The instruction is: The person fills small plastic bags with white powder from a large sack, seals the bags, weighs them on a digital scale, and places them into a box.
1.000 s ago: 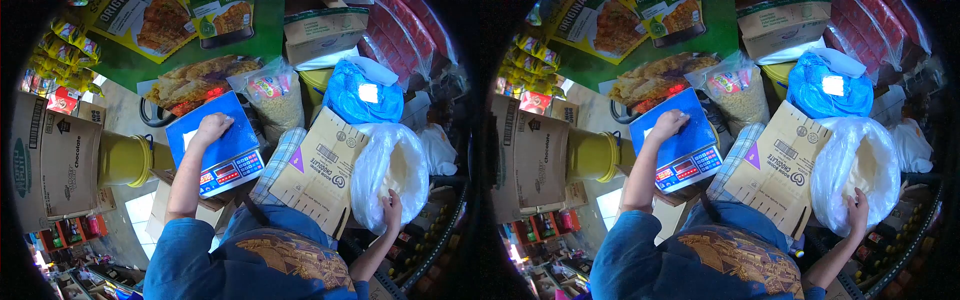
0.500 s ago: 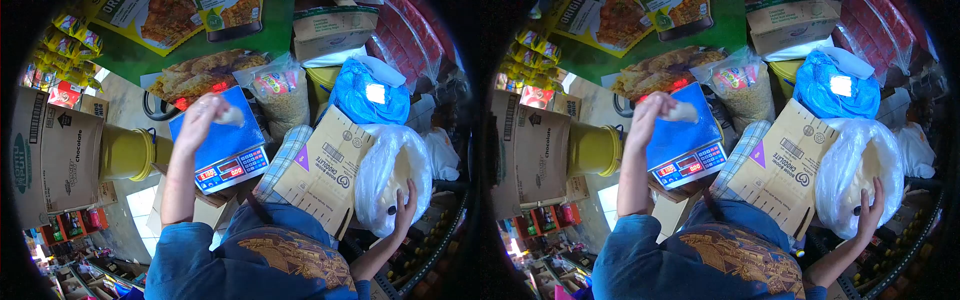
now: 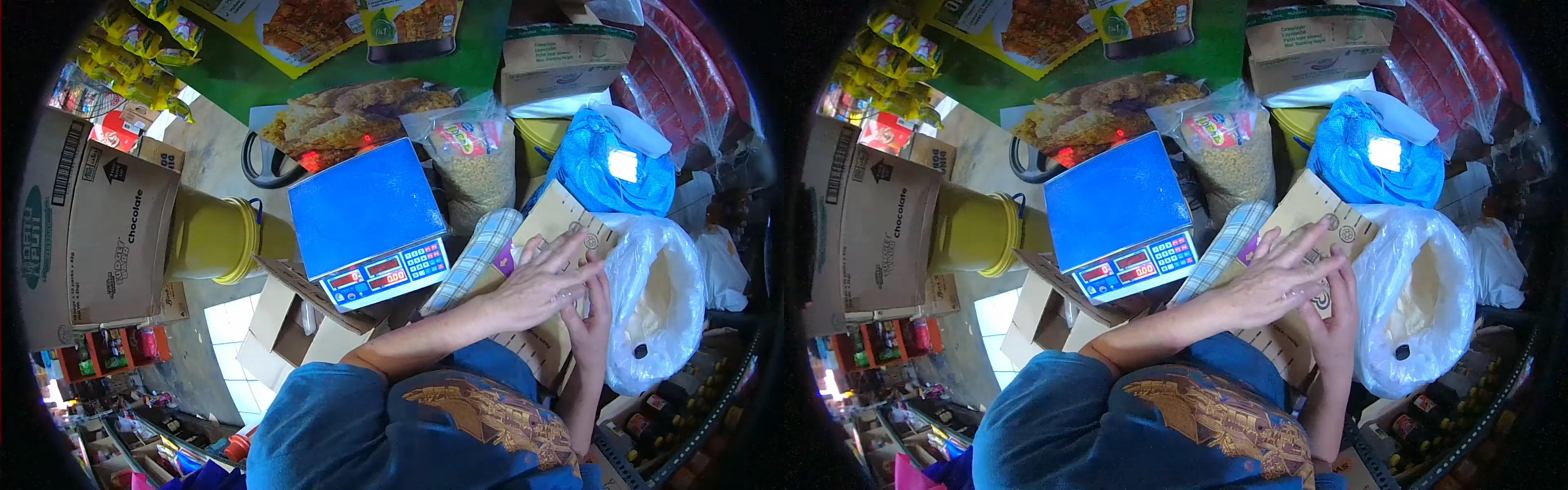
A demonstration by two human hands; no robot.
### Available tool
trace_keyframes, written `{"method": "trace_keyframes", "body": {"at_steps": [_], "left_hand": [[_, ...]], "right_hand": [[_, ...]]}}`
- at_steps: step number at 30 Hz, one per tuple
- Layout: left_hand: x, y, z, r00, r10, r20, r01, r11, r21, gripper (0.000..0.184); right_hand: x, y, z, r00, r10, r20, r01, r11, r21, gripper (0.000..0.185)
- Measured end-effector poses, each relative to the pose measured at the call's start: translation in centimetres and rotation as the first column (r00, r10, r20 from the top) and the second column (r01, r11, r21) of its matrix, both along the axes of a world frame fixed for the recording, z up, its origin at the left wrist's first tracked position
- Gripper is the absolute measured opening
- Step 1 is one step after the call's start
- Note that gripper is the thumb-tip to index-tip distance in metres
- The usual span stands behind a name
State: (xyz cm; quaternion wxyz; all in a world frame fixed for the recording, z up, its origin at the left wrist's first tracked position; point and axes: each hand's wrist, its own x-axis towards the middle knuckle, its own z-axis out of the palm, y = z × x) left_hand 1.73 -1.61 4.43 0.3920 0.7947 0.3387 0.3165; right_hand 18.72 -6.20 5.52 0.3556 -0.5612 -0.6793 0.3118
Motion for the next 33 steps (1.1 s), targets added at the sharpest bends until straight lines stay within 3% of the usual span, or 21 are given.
{"method": "trace_keyframes", "body": {"at_steps": [4, 6, 8, 10, 11, 12, 13, 16, 17, 19, 22, 23, 24, 26, 27, 30, 33], "left_hand": [[1.0, -0.3, 0.4, 0.999, -0.017, -0.029, 0.018, 0.999, 0.038, 0.048], [1.2, -0.3, 0.4, 0.999, -0.003, -0.035, 0.006, 0.998, 0.069, 0.046], [1.1, -0.2, 0.2, 0.999, 0.011, -0.039, -0.007, 0.995, 0.096, 0.043], [0.6, 0.3, 0.0, 0.965, 0.079, 0.252, -0.059, 0.995, -0.084, 0.035], [0.1, 0.6, -0.1, 0.964, 0.077, 0.253, -0.057, 0.995, -0.085, 0.035], [-0.9, 1.1, 0.0, 0.858, 0.223, 0.462, -0.013, 0.910, -0.415, 0.034], [-2.2, 1.7, 0.4, 0.701, 0.420, 0.576, 0.118, 0.729, -0.675, 0.037], [-7.3, 3.3, 1.5, 0.558, 0.606, 0.567, -0.154, 0.747, -0.646, 0.034], [-9.0, 3.5, 2.4, 0.509, 0.701, 0.499, -0.294, 0.686, -0.665, 0.034], [-13.3, 3.6, 3.2, 0.551, 0.662, 0.508, -0.537, 0.747, -0.392, 0.033], [-19.2, 3.5, 4.0, 0.616, 0.666, 0.422, -0.693, 0.712, -0.112, 0.029], [-20.3, 3.4, 4.3, 0.577, 0.741, 0.345, -0.755, 0.644, -0.122, 0.032], [-21.7, 3.5, 4.4, 0.574, 0.804, 0.156, -0.817, 0.575, 0.043, 0.029], [-24.4, 5.1, 1.9, 0.537, 0.843, 0.035, -0.754, 0.460, 0.468, 0.025], [-25.1, 5.4, 0.9, 0.538, 0.842, 0.037, -0.753, 0.461, 0.470, 0.025], [-25.9, 6.0, -1.8, 0.369, 0.871, -0.324, -0.650, 0.492, 0.579, 0.023], [-24.2, 5.9, -4.7, 0.405, 0.832, -0.379, -0.577, 0.555, 0.599, 0.019]], "right_hand": [[-0.3, 0.2, 0.1, 0.996, 0.026, -0.086, -0.029, 0.999, -0.041, 0.064], [0.1, 0.2, -0.6, 0.977, 0.028, -0.209, -0.037, 0.999, -0.039, 0.060], [0.3, 0.1, -0.7, 0.991, 0.035, -0.129, -0.036, 0.999, -0.009, 0.058], [0.1, 0.2, -0.1, 0.998, 0.034, -0.047, -0.033, 0.999, 0.021, 0.057], [-0.1, 0.1, 0.6, 0.999, -0.012, -0.034, 0.013, 1.000, 0.005, 0.055], [-0.3, 0.0, 1.2, 0.998, -0.058, -0.020, 0.058, 0.998, -0.011, 0.053], [0.1, 0.0, 1.4, 0.998, -0.057, -0.019, 0.057, 0.998, -0.012, 0.053], [1.9, -0.2, 1.4, 0.994, -0.107, 0.021, 0.107, 0.994, 0.020, 0.049], [2.6, -0.3, 1.5, 0.990, -0.135, 0.028, 0.134, 0.991, 0.018, 0.047], [4.1, -0.6, 1.4, 0.986, -0.164, 0.038, 0.163, 0.986, 0.031, 0.045], [5.8, -1.3, 1.3, 0.974, -0.218, 0.058, 0.218, 0.976, 0.007, 0.044], [6.1, -1.4, 1.2, 0.971, -0.231, 0.063, 0.230, 0.973, 0.015, 0.043], [6.4, -1.5, 1.1, 0.971, -0.231, 0.061, 0.230, 0.973, 0.015, 0.043], [6.8, -1.7, 1.1, 0.959, -0.255, 0.120, 0.256, 0.967, 0.009, 0.041], [6.9, -1.7, 1.1, 0.959, -0.257, 0.118, 0.258, 0.966, 0.011, 0.041], [6.9, -1.6, 1.1, 0.954, -0.268, 0.132, 0.268, 0.963, 0.018, 0.041], [6.6, -1.6, 1.4, 0.953, -0.256, 0.160, 0.259, 0.966, 0.004, 0.041]]}}
